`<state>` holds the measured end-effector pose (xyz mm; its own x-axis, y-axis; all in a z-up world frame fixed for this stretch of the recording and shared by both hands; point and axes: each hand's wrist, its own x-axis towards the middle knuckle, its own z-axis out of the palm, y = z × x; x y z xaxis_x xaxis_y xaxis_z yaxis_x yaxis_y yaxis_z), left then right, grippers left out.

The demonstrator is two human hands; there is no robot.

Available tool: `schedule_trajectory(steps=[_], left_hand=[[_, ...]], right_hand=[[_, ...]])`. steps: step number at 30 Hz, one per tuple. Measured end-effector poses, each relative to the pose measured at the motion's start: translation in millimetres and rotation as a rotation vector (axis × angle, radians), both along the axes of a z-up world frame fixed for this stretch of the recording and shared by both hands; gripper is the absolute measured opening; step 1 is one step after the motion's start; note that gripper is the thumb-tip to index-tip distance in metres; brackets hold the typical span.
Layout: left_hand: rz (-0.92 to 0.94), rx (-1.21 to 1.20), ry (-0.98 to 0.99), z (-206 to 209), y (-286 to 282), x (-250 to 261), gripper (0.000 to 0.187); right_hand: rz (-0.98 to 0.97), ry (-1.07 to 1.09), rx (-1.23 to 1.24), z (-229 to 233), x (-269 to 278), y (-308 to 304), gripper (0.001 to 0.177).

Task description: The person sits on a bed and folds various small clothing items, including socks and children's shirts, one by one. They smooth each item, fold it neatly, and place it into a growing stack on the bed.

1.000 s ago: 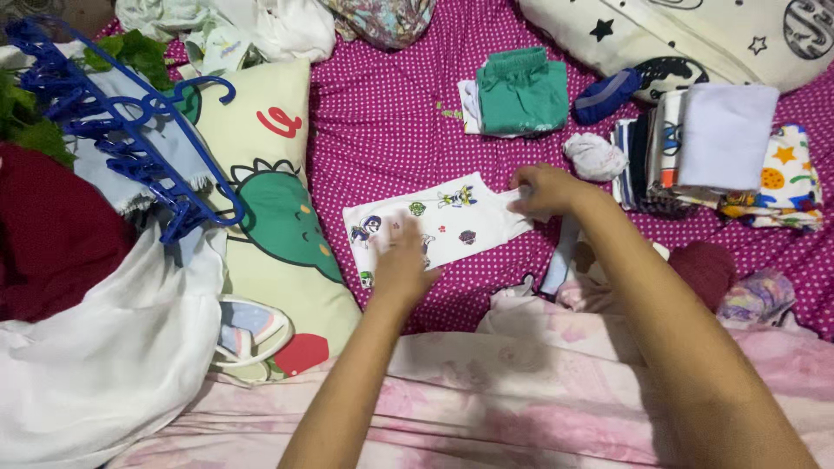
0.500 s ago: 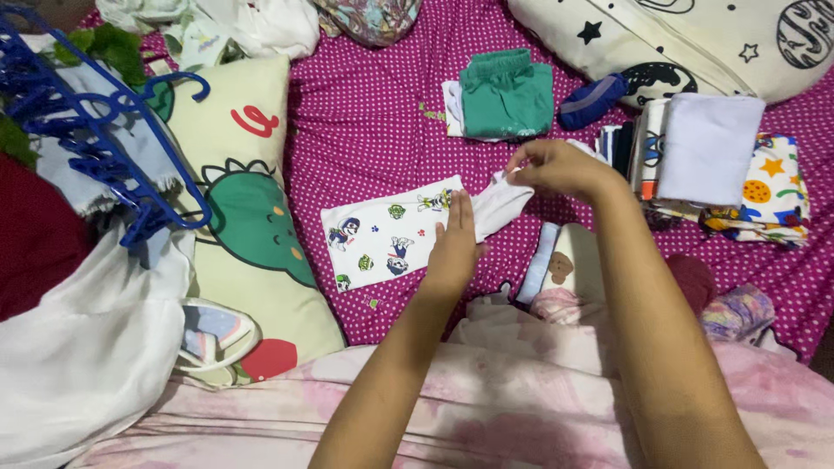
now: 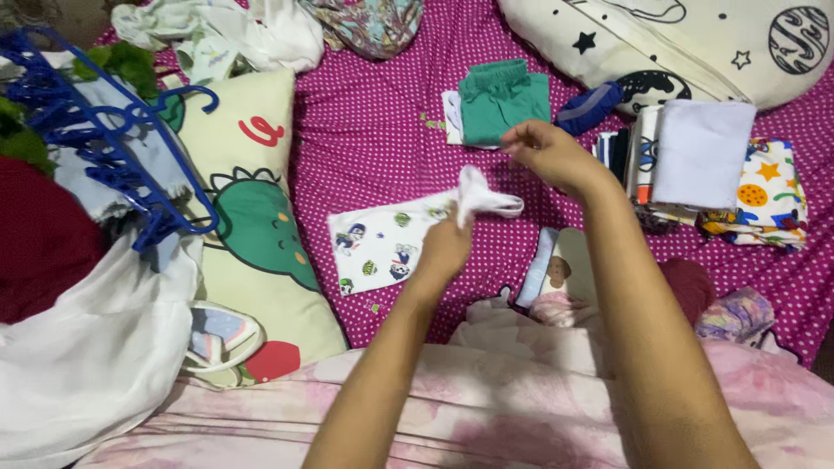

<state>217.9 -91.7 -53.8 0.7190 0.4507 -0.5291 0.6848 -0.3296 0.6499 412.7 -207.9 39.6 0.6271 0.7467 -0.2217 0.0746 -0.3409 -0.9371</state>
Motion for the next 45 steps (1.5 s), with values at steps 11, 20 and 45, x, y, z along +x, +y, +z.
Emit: schedule_trajectory(steps=[11,20,45], left_hand=[[0.289,-0.852,-0.627,147,101,-76,0.048],[0.269,-1.009,-0.624,208,109,-117,0.055],[-0.031,0.56,-0.675,99,103,-128,0.035]], right_hand=[[0.36,-0.164,-0.308,106,-78,25,0.054],[0.407,-0.013,0.05,94,-127,51,0.055],[0.324,-0.613,0.059,19,-126,40,0.043]])
